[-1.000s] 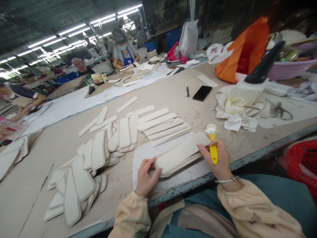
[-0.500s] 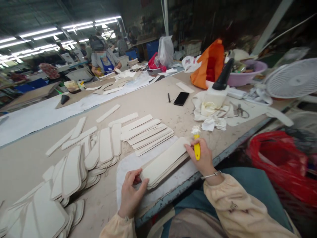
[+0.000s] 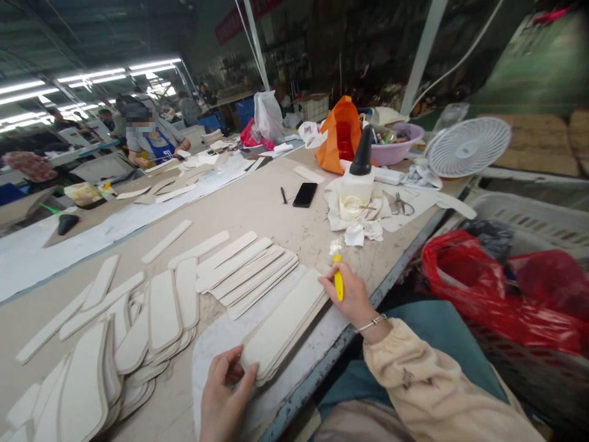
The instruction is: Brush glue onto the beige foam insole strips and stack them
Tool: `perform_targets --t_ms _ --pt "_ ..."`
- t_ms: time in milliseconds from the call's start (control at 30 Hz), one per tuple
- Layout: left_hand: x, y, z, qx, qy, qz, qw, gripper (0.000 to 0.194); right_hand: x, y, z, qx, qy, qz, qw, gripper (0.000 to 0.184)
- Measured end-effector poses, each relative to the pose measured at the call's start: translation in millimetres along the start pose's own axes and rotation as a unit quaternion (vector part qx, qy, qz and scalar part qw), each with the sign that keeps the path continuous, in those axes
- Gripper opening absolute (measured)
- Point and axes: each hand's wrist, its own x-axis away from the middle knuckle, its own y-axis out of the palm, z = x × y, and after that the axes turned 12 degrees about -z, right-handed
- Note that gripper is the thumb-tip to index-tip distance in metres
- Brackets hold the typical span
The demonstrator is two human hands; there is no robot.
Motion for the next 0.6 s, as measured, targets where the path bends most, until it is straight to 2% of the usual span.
perform_targets --t_ms 233,400,600 --pt "0.2 -1.8 7.9 -0.010 -0.007 -0.011 1.000 0.057 -1.9 -1.7 -2.4 0.039 -0.008 -0.008 0.999 0.012" --pt "0.7 0.5 11.9 -0.006 -0.030 0.016 0.999 0.061 -0.5 -0.8 -0.6 0.077 -0.042 0.013 0.996 0.013" --pt "-2.3 1.2 13.5 0.005 -0.059 0.013 0.998 0.063 -2.4 -2.5 -1.4 0.048 -0.034 -0.017 0.998 0.018"
